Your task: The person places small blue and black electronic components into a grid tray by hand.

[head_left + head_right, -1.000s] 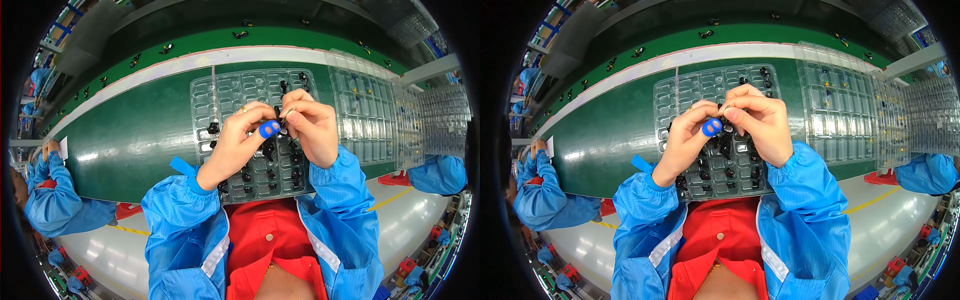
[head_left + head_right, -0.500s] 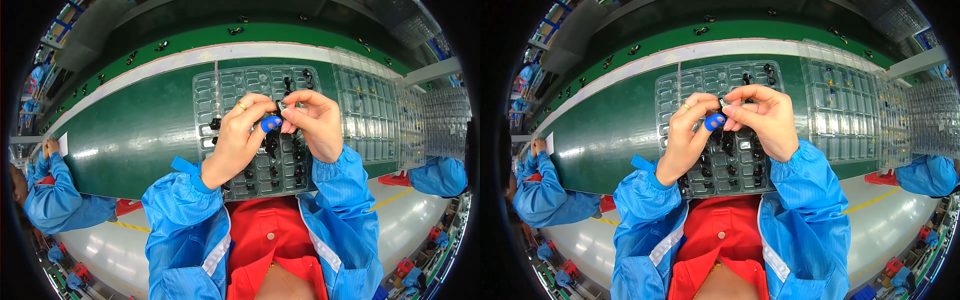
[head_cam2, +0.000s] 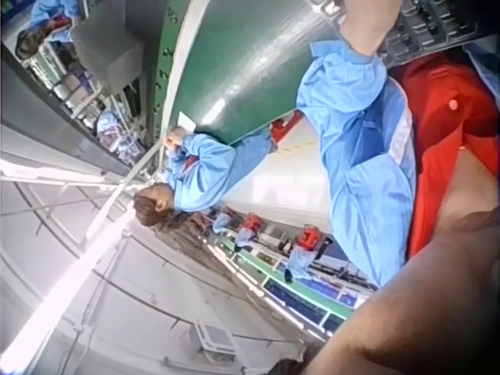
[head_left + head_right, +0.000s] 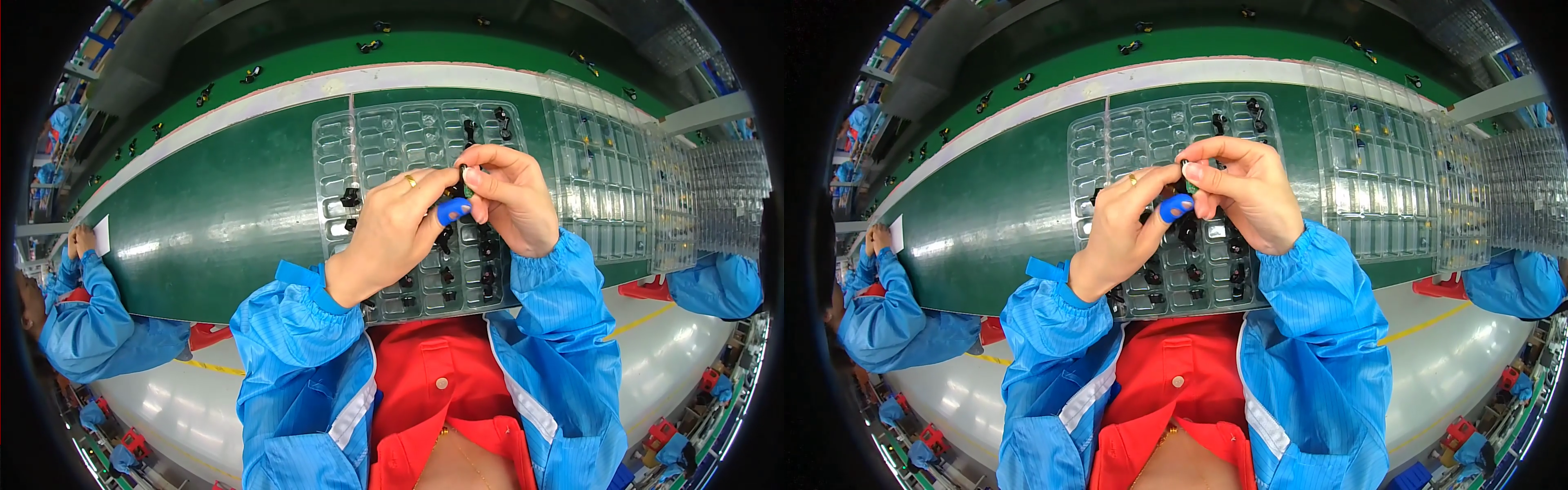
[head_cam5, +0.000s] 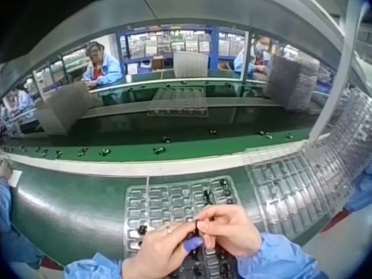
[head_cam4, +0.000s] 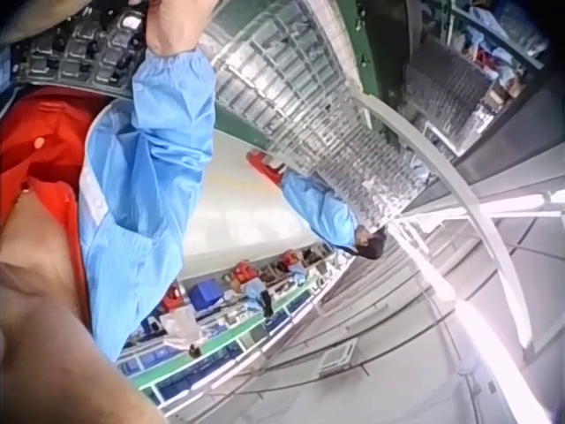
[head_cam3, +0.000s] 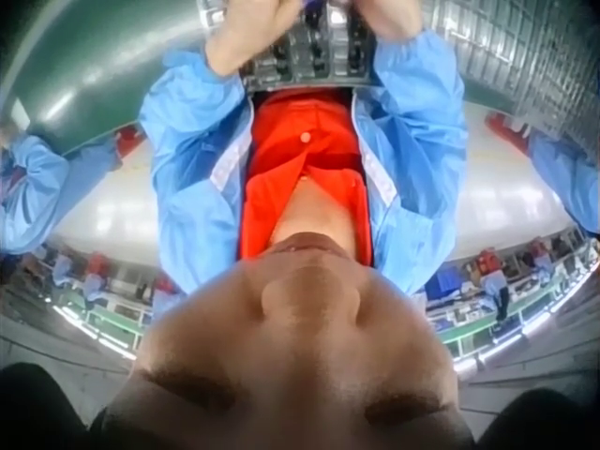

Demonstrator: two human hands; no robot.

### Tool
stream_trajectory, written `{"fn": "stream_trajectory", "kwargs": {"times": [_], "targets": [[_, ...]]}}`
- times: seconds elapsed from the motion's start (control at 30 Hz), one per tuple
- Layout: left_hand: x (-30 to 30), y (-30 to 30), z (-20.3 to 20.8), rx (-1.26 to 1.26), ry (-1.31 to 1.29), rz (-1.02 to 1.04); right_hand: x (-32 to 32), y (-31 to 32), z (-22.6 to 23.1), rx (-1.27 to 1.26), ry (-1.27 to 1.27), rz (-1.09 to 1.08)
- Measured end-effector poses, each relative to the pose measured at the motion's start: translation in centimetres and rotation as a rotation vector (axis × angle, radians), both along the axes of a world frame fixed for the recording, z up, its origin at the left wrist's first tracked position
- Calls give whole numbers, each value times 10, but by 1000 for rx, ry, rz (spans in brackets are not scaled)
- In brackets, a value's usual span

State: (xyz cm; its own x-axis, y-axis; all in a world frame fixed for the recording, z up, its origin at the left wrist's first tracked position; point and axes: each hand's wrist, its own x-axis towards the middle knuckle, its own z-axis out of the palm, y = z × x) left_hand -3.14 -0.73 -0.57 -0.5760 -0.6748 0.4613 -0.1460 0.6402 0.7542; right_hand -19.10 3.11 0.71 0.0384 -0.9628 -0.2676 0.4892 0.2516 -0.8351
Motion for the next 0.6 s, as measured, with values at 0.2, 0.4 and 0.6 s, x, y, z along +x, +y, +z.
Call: {"fn": "stream_trajectory", "kwargs": {"times": [0.2, 0.4, 0.6], "targets": [[-1, 0, -1, 127, 32, -22, 0, 0, 3, -39, -30, 11], [-4, -1, -3, 357, 178, -57, 10, 0, 9, -103, 81, -64], [5, -16, -6, 661, 248, -128, 6, -14, 20, -157, 358, 12]]}}
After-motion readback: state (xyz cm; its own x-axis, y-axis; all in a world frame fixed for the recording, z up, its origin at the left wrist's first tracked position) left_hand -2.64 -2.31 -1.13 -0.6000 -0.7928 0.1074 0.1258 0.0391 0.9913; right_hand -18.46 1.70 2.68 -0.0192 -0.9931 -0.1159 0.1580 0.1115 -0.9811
